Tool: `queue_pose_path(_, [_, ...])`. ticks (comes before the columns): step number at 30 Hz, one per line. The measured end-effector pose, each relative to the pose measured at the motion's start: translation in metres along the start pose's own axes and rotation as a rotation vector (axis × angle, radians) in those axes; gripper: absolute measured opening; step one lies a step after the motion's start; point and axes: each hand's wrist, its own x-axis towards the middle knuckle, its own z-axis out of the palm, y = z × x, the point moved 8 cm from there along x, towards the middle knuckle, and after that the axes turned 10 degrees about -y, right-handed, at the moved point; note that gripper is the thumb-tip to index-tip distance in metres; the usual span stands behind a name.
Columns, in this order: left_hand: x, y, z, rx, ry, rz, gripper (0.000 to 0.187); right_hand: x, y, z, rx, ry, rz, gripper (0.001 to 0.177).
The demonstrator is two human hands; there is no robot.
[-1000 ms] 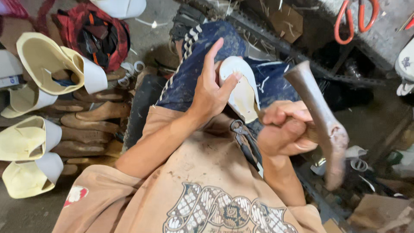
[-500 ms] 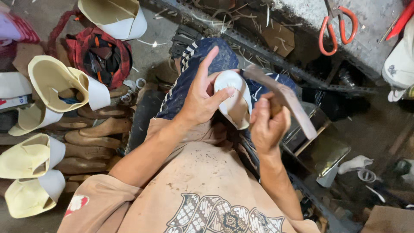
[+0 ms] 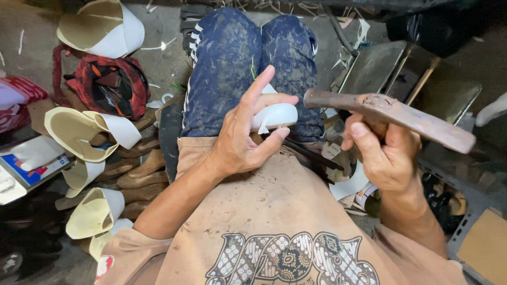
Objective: The person sits on the floor and uses a hammer and pliers to work on the sole of a white slip-on shoe. They repeatedly strike the shoe's edge with the hammer and use pliers to pull or adjust the sole material.
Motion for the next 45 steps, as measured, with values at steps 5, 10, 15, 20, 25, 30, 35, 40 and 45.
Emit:
queue_pose_path(5, [0.002, -0.001, 0.005, 0.0, 0.004, 0.003, 0.079, -0.006, -0.046, -0.024, -0.116, -0.031, -0.08, 0.018])
queue_pose_path(10, [0.003, -0.002, 0.007, 0.009, -0.004, -0.017, 0.083, 0.025, -0.076, 0.009, -0.625, -0.314, -0.446, 0.032])
queue_pose_path(15, [0.005, -0.003, 0.006, 0.039, 0.022, 0.002, 0.079, 0.035, -0.1, 0.004, -0.61, -0.332, -0.424, 0.028])
queue_pose_path(20, [0.006, -0.007, 0.005, 0.04, 0.009, -0.04, 0.078, 0.036, -0.082, 0.008, -0.552, -0.328, -0.537, 0.016])
queue_pose_path(25, [0.004, -0.009, -0.002, -0.046, 0.042, -0.056, 0.082, 0.032, -0.023, 0.013, -0.246, -0.286, -0.22, 0.028])
queue_pose_path(30, [0.003, -0.011, -0.004, -0.04, 0.047, -0.047, 0.082, 0.018, 0.014, 0.012, 0.243, 0.038, 0.13, 0.018])
queue_pose_path(35, [0.005, -0.029, -0.004, -0.083, -0.051, -0.051, 0.084, 0.027, 0.045, 0.028, 0.249, -0.032, 0.234, 0.026])
queue_pose_path(40, [0.008, 0.009, -0.024, 0.064, 0.137, 0.256, 0.052, 0.017, 0.108, 0.021, 0.48, 0.218, 0.133, 0.023])
queue_pose_path(45, [0.013, 0.069, 0.009, 0.698, 0.148, 0.27, 0.04, -0.001, 0.137, 0.014, 0.49, 0.29, 0.368, 0.026])
